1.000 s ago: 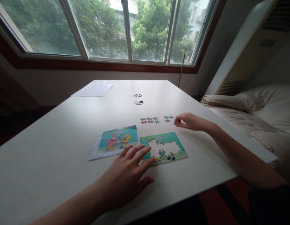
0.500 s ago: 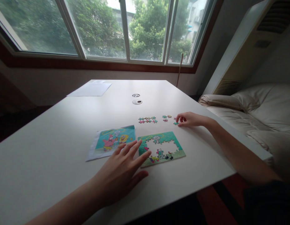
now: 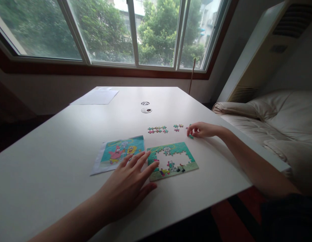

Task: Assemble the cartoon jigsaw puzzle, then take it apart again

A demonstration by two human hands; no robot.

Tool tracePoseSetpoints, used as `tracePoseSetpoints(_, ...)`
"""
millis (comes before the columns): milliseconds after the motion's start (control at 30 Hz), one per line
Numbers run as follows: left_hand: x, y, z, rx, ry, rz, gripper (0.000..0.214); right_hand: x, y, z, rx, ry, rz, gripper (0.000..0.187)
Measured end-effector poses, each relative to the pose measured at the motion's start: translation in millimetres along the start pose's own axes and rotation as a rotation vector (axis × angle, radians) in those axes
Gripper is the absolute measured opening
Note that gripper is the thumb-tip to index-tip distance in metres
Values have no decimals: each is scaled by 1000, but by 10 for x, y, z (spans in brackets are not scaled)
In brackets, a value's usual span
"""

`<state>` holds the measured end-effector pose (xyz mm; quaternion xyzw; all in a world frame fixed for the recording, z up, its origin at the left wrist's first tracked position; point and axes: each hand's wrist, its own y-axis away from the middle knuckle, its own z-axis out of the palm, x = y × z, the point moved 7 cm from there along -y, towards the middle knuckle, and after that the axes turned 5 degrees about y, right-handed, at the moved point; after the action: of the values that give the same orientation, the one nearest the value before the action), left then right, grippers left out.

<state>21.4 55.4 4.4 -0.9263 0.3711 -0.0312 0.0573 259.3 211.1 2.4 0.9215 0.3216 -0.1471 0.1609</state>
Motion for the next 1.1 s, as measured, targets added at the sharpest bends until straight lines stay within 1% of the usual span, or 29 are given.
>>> tracePoseSetpoints(267,-8,15,12,16,-11,14,45,63,32,-69,48,1,62,27)
tracePoseSetpoints(367,-18,10,15,16,-19,2,45,90,49,-79,31,5,70,28)
tracePoseSetpoints(467,-31,7,18,16,-23,-14,45,119,63,-65,-2,-1,69,34)
tracePoseSetpoints(633,-27,14,9,36,-7,-1,45,158,63,-43,-35,-26,73,42)
tracePoseSetpoints(733,-20,14,5,35,7,8,44,171,45,-22,-47,-40,87,43)
tracePoseSetpoints(900,-8,6,-2,29,30,18,40,113,-1,33,-48,-61,70,37)
tracePoseSetpoints(1100,-13,8,9,22,26,15,40,-23,-26,72,-31,-11,71,31)
